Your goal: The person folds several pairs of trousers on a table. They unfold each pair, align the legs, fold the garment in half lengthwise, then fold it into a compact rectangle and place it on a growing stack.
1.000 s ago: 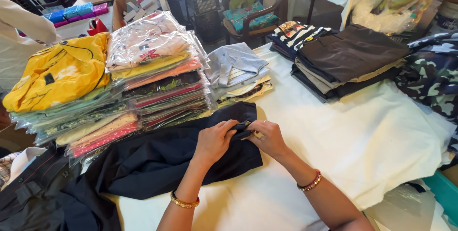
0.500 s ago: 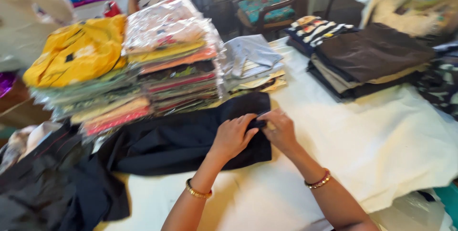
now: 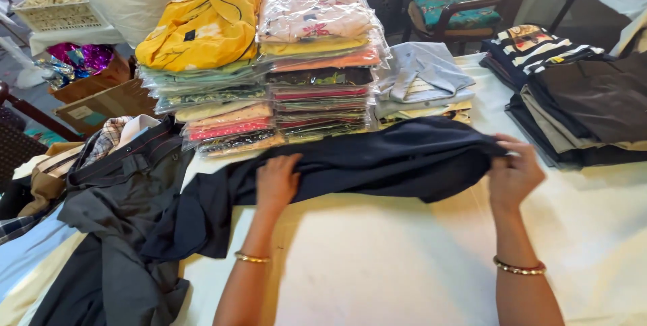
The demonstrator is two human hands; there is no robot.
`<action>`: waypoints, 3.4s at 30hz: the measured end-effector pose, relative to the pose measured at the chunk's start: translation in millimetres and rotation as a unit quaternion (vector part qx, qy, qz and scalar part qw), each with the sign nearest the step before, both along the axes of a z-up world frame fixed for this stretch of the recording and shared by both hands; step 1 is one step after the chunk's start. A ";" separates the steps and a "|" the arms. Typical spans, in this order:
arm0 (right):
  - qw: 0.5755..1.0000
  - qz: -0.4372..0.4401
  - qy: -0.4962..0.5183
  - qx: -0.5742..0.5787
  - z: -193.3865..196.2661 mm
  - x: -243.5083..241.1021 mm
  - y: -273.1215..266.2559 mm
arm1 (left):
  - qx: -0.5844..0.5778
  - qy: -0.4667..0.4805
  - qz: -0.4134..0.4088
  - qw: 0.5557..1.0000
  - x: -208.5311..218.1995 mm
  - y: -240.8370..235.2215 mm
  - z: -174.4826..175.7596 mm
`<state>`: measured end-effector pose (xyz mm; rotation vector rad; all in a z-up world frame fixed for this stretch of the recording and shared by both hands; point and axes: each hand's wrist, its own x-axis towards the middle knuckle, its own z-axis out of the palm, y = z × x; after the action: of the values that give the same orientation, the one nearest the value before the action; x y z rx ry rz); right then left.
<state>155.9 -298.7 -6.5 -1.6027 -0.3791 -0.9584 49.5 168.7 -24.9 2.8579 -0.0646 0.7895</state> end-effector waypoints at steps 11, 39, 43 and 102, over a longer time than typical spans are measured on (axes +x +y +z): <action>0.987 -0.024 0.005 0.161 -38.1 47.6 -60.2 | -0.042 0.117 0.236 0.964 -37.7 115.4 -38.5; 0.988 0.034 0.119 0.091 -31.2 28.2 -2.9 | -0.196 0.052 -0.114 0.973 -33.3 48.5 5.0; 0.986 0.031 0.133 0.091 -31.4 28.7 -3.7 | -0.166 0.034 -0.122 0.978 -21.7 22.6 -8.0; 0.972 0.091 0.082 0.200 -35.8 34.7 -13.8 | -0.513 0.001 -0.089 0.854 34.0 101.8 -73.6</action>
<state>190.6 -312.5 -42.3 -1.2446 -0.1980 -0.7041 83.5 270.6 -98.4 1.7974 0.0758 0.5330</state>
